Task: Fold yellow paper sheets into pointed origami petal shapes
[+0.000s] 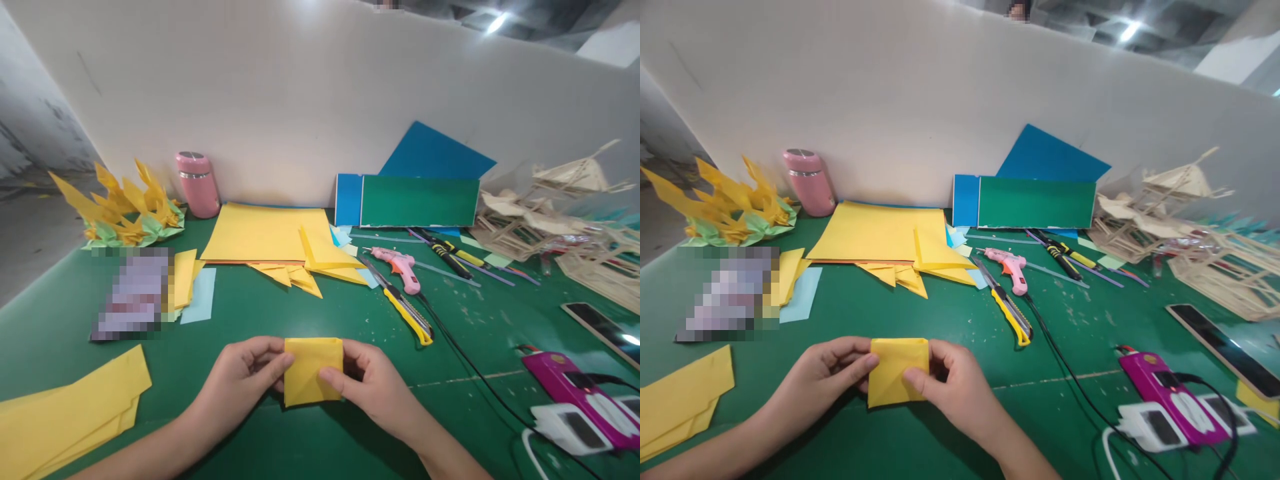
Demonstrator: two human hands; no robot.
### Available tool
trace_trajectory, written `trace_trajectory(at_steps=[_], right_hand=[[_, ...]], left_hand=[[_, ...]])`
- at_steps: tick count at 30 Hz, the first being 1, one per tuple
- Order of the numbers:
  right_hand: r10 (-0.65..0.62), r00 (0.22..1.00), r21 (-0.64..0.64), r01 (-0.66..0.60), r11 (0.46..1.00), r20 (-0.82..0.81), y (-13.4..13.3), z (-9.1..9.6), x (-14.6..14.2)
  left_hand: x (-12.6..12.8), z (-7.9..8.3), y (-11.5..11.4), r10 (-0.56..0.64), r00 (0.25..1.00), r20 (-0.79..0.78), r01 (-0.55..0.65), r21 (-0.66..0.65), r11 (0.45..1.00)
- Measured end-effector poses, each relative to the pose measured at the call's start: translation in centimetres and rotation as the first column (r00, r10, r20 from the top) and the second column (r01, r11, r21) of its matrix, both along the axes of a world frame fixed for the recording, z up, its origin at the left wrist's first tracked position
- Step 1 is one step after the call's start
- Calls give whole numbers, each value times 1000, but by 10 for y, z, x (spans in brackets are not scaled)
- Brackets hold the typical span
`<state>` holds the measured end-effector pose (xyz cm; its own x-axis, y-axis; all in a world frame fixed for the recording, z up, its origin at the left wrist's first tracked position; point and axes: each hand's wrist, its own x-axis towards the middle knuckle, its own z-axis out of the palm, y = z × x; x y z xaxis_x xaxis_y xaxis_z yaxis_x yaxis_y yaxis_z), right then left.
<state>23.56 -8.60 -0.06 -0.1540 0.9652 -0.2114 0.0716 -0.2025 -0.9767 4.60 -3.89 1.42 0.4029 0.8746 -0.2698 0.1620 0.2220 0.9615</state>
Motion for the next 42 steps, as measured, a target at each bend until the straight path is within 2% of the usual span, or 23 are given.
trace_trajectory(at_steps=[4, 7, 14, 19, 22, 30, 42], right_hand=[[6, 996, -10, -7, 1000, -84, 0, 1, 0], [-22, 993, -14, 21, 1000, -113, 0, 2, -1], [-65, 995, -22, 64, 998, -75, 1, 0, -5], [-94, 996, 23, 94, 995, 3, 2, -5, -8], [-75, 997, 18, 74, 997, 19, 2, -4, -9], [-31, 995, -28, 28, 999, -99, 6, 2, -2], [-153, 983, -24, 152, 988, -105, 4, -1, -13]], left_hand=[[0, -1, -2, 12, 1000, 19, -12, -42, 999], [1, -2, -3, -30, 999, 23, 32, -47, 998], [2, -5, -4, -55, 998, 15, 55, -43, 998], [2, -3, -3, -48, 998, 39, 51, -78, 996], [1, -3, -2, -44, 998, 36, 47, -79, 996], [-1, -7, -1, -38, 999, 34, 40, -75, 996], [0, -5, -2, -9, 1000, 19, 10, -55, 998]])
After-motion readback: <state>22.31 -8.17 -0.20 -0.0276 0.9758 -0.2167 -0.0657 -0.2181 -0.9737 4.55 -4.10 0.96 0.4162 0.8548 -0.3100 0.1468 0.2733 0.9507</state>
